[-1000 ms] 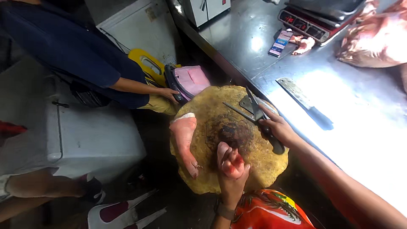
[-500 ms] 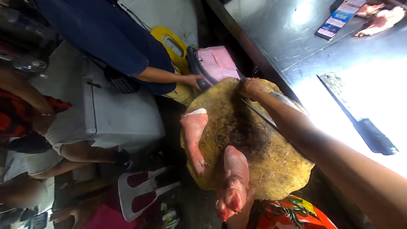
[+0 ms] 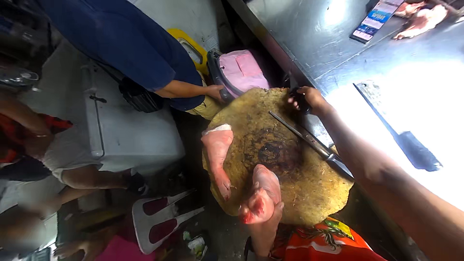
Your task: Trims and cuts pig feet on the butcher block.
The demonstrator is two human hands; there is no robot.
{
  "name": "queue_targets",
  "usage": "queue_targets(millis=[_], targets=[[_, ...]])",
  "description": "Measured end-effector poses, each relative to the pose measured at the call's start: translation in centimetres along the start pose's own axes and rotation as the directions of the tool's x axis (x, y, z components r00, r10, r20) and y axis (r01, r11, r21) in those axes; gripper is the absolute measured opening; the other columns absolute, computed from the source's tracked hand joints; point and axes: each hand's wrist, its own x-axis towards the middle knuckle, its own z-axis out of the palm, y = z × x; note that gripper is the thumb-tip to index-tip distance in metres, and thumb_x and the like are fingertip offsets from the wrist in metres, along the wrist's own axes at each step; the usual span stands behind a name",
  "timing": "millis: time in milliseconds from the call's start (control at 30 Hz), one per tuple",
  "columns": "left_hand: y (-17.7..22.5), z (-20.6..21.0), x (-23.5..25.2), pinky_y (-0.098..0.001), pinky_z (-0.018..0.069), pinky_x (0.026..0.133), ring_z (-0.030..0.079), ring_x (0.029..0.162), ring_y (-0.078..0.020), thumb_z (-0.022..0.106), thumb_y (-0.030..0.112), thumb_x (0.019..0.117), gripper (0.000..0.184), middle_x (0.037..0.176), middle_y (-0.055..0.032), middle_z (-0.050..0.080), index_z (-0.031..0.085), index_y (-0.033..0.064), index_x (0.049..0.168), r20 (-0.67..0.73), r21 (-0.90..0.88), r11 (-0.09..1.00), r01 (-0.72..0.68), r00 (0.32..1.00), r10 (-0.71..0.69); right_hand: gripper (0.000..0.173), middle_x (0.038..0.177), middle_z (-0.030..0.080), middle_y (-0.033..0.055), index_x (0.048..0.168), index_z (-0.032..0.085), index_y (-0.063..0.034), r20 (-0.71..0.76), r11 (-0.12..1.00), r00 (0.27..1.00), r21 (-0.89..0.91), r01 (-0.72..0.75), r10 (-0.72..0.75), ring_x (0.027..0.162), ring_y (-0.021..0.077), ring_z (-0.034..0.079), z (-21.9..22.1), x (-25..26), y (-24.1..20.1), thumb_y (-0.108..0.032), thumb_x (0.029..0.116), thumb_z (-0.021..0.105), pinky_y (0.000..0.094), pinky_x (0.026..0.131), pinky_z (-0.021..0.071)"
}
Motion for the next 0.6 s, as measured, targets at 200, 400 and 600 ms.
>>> queue_targets(millis=[200, 400, 600], targets=[[2.3, 2.0, 2.7, -0.038, 0.0617, 0.091, 0.072, 0.1, -0.0202, 0.088, 0.006, 0.0734, 0.07, 0.11, -0.0129, 0.072, 0.052, -0.007, 0.132, 0.045, -0.006, 0.999, 0.038, 0.998, -0.037, 0.037, 0.079, 0.066, 0.0015, 0.119, 0.055, -0.0154, 0.032, 0.989, 0.997, 0.122, -0.08, 0.076, 0.052, 0.0091, 0.056, -0.4, -7.4, 2.7, -0.039, 0.1091, 0.028, 0.0241, 0.046, 0.0488], [2.9, 1.5, 4.2, -0.0342, 0.0604, 0.094, 0.071, 0.099, -0.016, 0.094, 0.022, 0.0696, 0.069, 0.105, -0.012, 0.072, 0.059, -0.0089, 0.121, 0.287, 0.004, 0.998, 0.061, 0.956, -0.06, 0.042, 0.086, 0.067, 0.0073, 0.144, 0.043, -0.0142, 0.118, 0.994, 0.991, 0.096, 0.055, -0.066, 0.059, 0.015, 0.062, -2.4, -23.0, 10.1, -0.025, 0.1078, 0.025, 0.0292, 0.05, 0.0546], [2.7, -0.3, 10.2, -0.03, 0.0566, 0.087, 0.068, 0.093, -0.008, 0.085, 0.027, 0.076, 0.046, 0.104, -0.0027, 0.073, 0.07, 0.0037, 0.113, 0.943, 0.07, 0.996, 0.051, 0.322, -0.082, 0.043, 0.097, 0.066, 0.0129, 0.139, 0.041, -0.0105, -0.001, 0.962, 0.972, 0.142, 0.231, -0.233, 0.06, 0.0207, 0.065, -2.4, -33.9, 13.6, -0.017, 0.0967, 0.04, 0.033, 0.048, 0.0564]])
